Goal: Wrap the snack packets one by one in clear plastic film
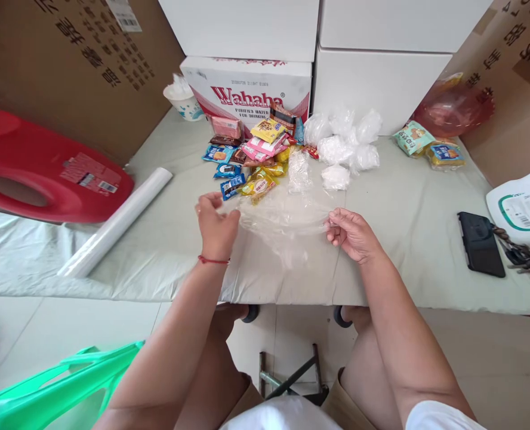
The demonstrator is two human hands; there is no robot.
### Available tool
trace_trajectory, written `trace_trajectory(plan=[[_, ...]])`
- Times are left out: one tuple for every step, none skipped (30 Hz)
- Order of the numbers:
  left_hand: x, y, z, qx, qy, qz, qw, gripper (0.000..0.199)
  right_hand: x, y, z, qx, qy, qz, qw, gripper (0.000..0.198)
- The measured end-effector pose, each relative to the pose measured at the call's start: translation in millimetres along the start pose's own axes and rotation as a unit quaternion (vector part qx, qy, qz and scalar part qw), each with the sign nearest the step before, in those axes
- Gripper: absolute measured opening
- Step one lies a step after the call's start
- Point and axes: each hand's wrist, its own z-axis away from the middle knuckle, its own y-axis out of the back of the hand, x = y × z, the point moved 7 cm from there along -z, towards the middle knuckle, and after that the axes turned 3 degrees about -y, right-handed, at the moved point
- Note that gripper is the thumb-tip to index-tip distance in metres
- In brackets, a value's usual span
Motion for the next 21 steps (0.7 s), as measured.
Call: trace_trajectory(plan=[[12.9,7.7,3.2,0.048,-0.072,-0.044,0.995,0.047,-0.6,-3.6,-0.2,-0.004,0.002,-0.001,1.000,0.041],[25.4,12.0,7.6,0.070,-0.135,-0.065,0.986,0.051,-1.1,-6.3,-0.5,-0.008,0.002,-0.003,1.000,0.042],[36.3,11.1,12.2,0.052,-0.190,-0.063,0.978,0.052,-1.6,-7.9,-0.9,-0.010,0.003,-0.005,1.000,0.042],[45.2,4.1,17.3,-0.011,-0.236,-0.044,0.971,0.050,-1.6,-8.5,-1.7,-0.011,0.003,-0.006,1.000,0.043],[50.9,-6.9,23.9,-0.101,-0.264,-0.018,0.959,0.047,-1.0,-8.0,-2.8,-0.011,0.000,-0.005,1.000,0.044],[52.9,-19.6,32.3,-0.199,-0.273,0.003,0.941,0.044,0.3,-6.7,-4.1,-0.010,-0.005,0.000,1.000,0.044],[51.5,-31.9,41.8,-0.290,-0.267,0.010,0.919,0.041,1.8,-4.9,-5.6,-0.010,-0.010,0.010,1.000,0.045],[47.4,-42.0,50.6,-0.361,-0.252,0.001,0.898,0.039,3.6,-2.7,-7.0,-0.012,-0.017,0.024,1.000,0.045],[41.8,-49.2,57.6,-0.410,-0.237,-0.022,0.881,0.035,5.1,-0.3,-8.4,-0.016,-0.022,0.038,0.999,0.044],[36.2,-53.4,62.3,-0.438,-0.225,-0.049,0.869,0.031,5.9,2.4,-9.5,-0.020,-0.024,0.048,0.998,0.044],[31.4,-55.2,65.3,-0.456,-0.217,-0.073,0.860,0.027,5.9,5.4,-10.3,-0.024,-0.022,0.052,0.998,0.044],[27.4,-55.0,66.9,-0.469,-0.211,-0.089,0.853,0.024,5.3,8.6,-11.1,-0.025,-0.019,0.051,0.998,0.045],[24.1,-53.1,67.1,-0.476,-0.205,-0.099,0.849,0.025,4.2,12.3,-11.7,-0.023,-0.015,0.047,0.999,0.047],[20.9,-50.3,66.1,-0.480,-0.198,-0.107,0.848,0.029,3.1,16.3,-12.5,-0.017,-0.010,0.043,0.999,0.049],[17.0,-47.4,64.8,-0.485,-0.189,-0.119,0.845,0.033,2.3,20.5,-13.7,-0.007,-0.005,0.045,0.999,0.050],[12.4,-44.9,63.7,-0.493,-0.179,-0.139,0.840,0.036,2.1,24.6,-15.4,0.004,-0.002,0.053,0.999,0.051],[7.3,-43.2,63.1,-0.504,-0.170,-0.165,0.830,0.036,2.2,28.5,-17.7,0.017,0.003,0.066,0.998,0.052],[1.9,-42.3,63.3,-0.520,-0.159,-0.192,0.817,0.036,2.3,32.8,-20.6,0.036,0.012,0.080,0.996,0.051],[-3.0,-42.2,64.3,-0.540,-0.148,-0.216,0.800,0.033,1.6,37.9,-23.8,0.064,0.027,0.095,0.993,0.051],[-7.0,-42.4,65.5,-0.559,-0.138,-0.233,0.784,0.027,0.2,43.5,-26.5,0.100,0.048,0.112,0.987,0.050],[-9.7,-42.7,66.6,-0.575,-0.126,-0.244,0.771,0.021,-2.1,48.7,-28.2,0.141,0.072,0.131,0.979,0.050]])
